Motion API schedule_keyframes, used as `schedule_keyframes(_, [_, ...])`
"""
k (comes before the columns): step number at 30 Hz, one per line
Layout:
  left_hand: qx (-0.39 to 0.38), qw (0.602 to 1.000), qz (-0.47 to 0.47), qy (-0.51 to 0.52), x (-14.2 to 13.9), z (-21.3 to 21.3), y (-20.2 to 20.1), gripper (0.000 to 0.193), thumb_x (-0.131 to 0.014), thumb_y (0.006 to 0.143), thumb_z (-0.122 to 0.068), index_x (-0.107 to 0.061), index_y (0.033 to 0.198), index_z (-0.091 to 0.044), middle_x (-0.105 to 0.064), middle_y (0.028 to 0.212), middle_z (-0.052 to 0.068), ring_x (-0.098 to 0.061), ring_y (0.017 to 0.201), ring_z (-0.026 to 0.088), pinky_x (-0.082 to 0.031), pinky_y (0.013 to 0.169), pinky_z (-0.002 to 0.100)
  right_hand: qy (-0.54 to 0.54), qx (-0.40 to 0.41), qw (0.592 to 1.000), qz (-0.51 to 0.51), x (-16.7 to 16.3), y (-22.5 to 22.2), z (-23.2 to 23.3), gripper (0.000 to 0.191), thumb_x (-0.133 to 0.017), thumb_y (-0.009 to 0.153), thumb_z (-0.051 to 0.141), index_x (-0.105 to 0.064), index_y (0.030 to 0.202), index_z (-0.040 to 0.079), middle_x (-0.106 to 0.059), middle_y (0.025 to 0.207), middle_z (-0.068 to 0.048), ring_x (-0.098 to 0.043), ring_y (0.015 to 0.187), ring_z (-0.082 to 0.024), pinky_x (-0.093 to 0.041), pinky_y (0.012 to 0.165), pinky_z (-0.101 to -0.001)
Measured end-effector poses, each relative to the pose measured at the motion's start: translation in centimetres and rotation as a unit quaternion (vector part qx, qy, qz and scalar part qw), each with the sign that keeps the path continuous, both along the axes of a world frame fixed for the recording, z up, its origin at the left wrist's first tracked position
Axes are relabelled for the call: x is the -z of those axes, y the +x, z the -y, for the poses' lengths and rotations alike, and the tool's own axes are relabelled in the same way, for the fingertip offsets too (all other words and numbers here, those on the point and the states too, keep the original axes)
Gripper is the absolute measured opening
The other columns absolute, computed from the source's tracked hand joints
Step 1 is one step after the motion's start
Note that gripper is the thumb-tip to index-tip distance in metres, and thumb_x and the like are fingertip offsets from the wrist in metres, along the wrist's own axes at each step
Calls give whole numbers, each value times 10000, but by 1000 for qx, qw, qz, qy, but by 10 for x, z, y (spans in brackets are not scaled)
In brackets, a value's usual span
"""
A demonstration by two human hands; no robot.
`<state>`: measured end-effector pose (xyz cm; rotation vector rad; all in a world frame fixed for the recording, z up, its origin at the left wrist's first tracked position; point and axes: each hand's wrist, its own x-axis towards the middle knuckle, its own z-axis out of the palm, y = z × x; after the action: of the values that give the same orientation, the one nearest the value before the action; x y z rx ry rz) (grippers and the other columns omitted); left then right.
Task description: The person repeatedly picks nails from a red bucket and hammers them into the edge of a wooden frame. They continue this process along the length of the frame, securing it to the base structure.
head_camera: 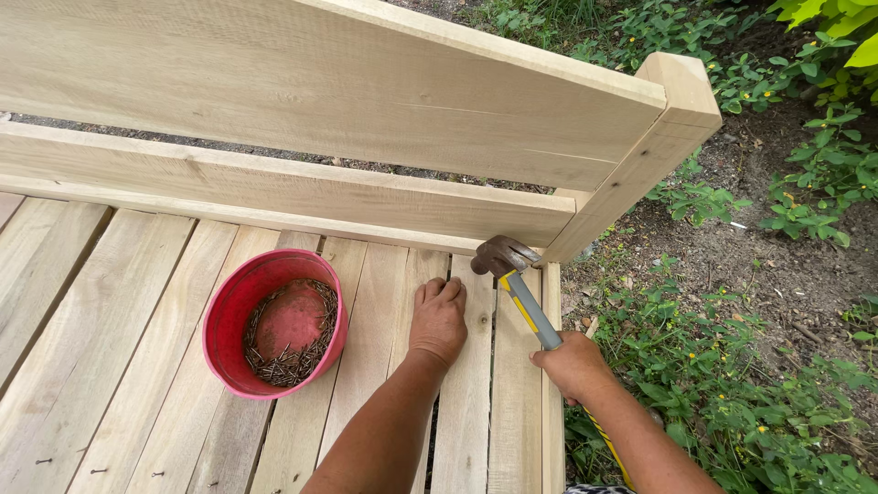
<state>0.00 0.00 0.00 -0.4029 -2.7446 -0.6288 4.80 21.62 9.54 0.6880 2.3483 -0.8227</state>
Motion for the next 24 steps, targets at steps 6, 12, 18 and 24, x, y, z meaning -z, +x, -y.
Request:
schedule_keyframes(6, [8,1000,-11,15,-12,1,2,392,-558,792,-26,-704,1155,-1,-629,1308,91,-513,1224,319,-329,1115,491,64,-77,991,-89,-13,2,0,449,-828,783,385,-770,1112,85,-740,807,-119,-725,765,-270,-577,801,-437])
schedule_keyframes(12, [-1,1000,-21,19,-11,0,4,414,-561,790,-27,-708,1176,4,-632,1321,85,-522,1224,305,-342,1119,483,37,-52,988,-137,-13,-3,-7,412,-784,808,374,-808,1020,21,-768,783,-156,-746,734,-308,-584,784,-450])
schedule_keyframes(18, [5,1000,-6,7,-11,0,2,422,-553,799,-24,-701,1193,-4,-628,1326,83,-519,1243,309,-345,1125,471,16,-15,1000,5,-2,-5,1,478,-786,822,331,-674,1228,104,-732,800,-172,-707,660,-346,-596,663,-486])
schedule_keyframes(24, [-4,1000,-8,14,-10,0,4,425,-562,797,-34,-700,1199,-3,-622,1345,91,-516,1244,305,-332,1133,483,-25,-62,982,-175,8,-12,-24,447,-833,783,359,-787,1053,6,-733,693,-125,-693,609,-279,-541,564,-384])
